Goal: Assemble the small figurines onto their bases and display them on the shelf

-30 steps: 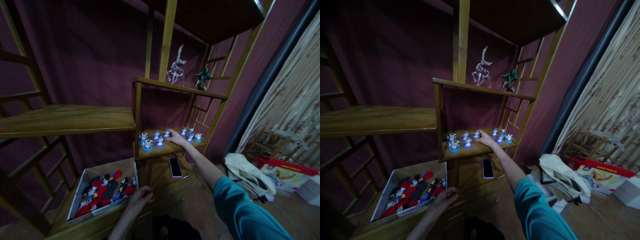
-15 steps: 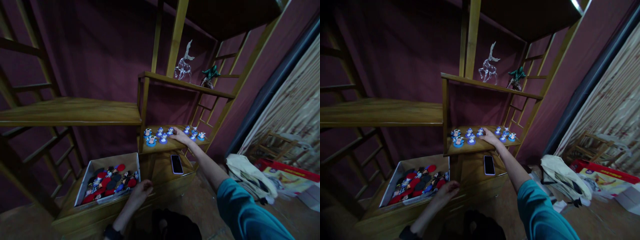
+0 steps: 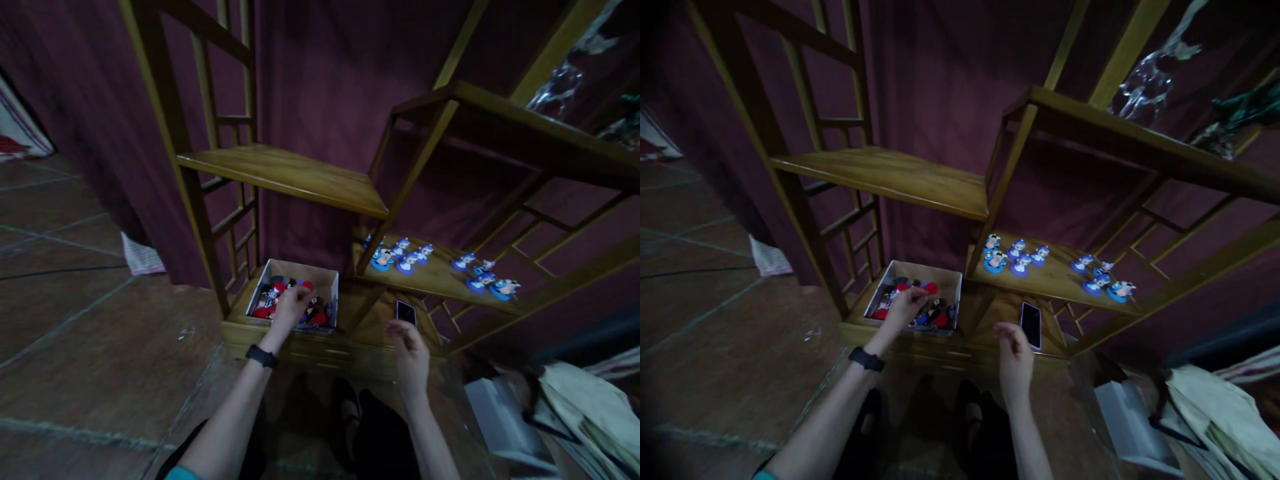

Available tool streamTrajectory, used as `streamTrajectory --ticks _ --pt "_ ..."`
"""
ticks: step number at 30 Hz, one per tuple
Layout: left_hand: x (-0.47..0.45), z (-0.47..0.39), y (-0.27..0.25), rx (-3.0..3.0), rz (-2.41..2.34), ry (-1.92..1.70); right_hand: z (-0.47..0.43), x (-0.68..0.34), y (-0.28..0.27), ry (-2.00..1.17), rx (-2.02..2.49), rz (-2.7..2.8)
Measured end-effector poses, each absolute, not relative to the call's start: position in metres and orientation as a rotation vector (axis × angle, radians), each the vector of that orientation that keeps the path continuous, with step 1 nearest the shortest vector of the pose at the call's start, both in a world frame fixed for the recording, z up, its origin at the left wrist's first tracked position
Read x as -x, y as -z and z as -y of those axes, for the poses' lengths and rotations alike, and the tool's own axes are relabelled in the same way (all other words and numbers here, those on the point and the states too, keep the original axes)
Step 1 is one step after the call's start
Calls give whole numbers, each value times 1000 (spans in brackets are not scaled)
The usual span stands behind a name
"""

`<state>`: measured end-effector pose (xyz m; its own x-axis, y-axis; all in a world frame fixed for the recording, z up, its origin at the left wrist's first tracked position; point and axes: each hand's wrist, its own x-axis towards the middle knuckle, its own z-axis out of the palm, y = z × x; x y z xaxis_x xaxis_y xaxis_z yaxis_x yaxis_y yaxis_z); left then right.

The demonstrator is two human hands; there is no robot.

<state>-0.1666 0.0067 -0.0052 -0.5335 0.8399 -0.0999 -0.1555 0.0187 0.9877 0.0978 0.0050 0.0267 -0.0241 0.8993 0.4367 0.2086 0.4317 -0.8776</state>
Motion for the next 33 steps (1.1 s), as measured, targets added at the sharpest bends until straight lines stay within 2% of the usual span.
streamTrajectory --ticks 4,7,18,24,33 --pt "195 -8 1 -276 -1131 -1741 -3 -38 12 -1023 884 1911" --pt "212 -4 1 66 -926 -1778 -32 -3 33 -1051 862 1973" --pt "256 10 -6 377 -878 -2073 -109 66 90 -1158 1079 2146" --pt "260 17 -13 430 -870 -2085 -112 76 88 -983 892 2558" --pt "262 17 -16 481 -830 -2120 -110 109 89 -866 868 2654"
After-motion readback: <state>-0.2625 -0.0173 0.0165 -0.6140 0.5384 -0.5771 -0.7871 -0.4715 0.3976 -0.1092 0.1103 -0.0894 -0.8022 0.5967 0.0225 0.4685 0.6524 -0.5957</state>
